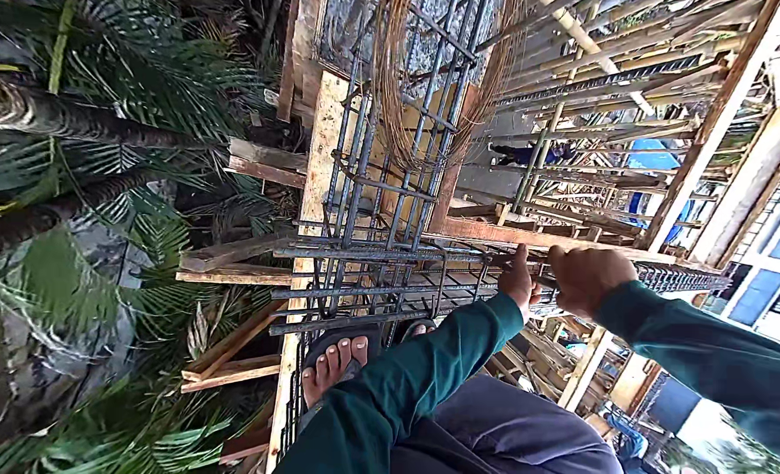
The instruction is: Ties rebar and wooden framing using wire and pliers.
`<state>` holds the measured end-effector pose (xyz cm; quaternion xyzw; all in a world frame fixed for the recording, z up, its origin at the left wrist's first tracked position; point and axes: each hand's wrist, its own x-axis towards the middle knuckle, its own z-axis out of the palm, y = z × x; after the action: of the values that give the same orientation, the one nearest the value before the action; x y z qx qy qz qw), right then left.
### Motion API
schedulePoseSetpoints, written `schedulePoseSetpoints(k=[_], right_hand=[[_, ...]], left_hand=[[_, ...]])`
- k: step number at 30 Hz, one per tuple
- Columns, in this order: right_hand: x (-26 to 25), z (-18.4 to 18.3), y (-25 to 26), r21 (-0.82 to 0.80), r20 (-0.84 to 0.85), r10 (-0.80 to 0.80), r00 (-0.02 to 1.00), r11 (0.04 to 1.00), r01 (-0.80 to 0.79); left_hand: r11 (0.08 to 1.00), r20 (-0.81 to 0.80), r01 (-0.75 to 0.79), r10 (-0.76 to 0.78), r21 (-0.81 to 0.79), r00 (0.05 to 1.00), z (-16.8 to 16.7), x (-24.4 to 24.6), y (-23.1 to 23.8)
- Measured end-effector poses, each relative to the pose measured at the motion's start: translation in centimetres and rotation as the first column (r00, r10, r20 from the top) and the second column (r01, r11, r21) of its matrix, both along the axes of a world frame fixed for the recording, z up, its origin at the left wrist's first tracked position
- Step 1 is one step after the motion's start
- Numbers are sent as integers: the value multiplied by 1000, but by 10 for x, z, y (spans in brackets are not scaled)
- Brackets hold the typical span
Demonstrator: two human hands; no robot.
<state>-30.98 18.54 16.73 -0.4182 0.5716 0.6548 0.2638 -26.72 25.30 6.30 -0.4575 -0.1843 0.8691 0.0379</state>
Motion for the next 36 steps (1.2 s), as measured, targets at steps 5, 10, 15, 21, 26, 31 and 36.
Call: schedulePoseSetpoints(k=[5, 10, 15, 21, 26, 31, 36], right_hand=[[2, 2, -9, 90, -23, -185, 983, 978, 186], [35, 18, 7, -1, -7, 7, 1000, 1000, -7], [-12, -5, -22, 8, -15, -469, 883, 883, 469], [-68, 4, 94, -166, 236, -932, 276, 241, 956], [-71, -19, 166, -183, 443, -893, 81, -1, 983], [-35, -39, 207, -303, 564, -808, 171, -10, 953], [-35, -5, 156, -463, 366, -547, 753, 595, 657]], left_hand=[[992, -27, 57, -60, -110, 998, -6, 8, 2], [999, -14, 12, -13, -52, 1000, -1, 7, -1], [992, -192, -119, 123, 31, 974, 14, 11, -16], [967, -63, 87, -105, -239, 993, 0, -2, 25], [878, 29, 256, -267, -406, 963, -14, -3, 46], [769, 65, 369, -396, -521, 916, -24, 12, 51], [875, -45, 301, -343, -380, 938, -10, 10, 38]])
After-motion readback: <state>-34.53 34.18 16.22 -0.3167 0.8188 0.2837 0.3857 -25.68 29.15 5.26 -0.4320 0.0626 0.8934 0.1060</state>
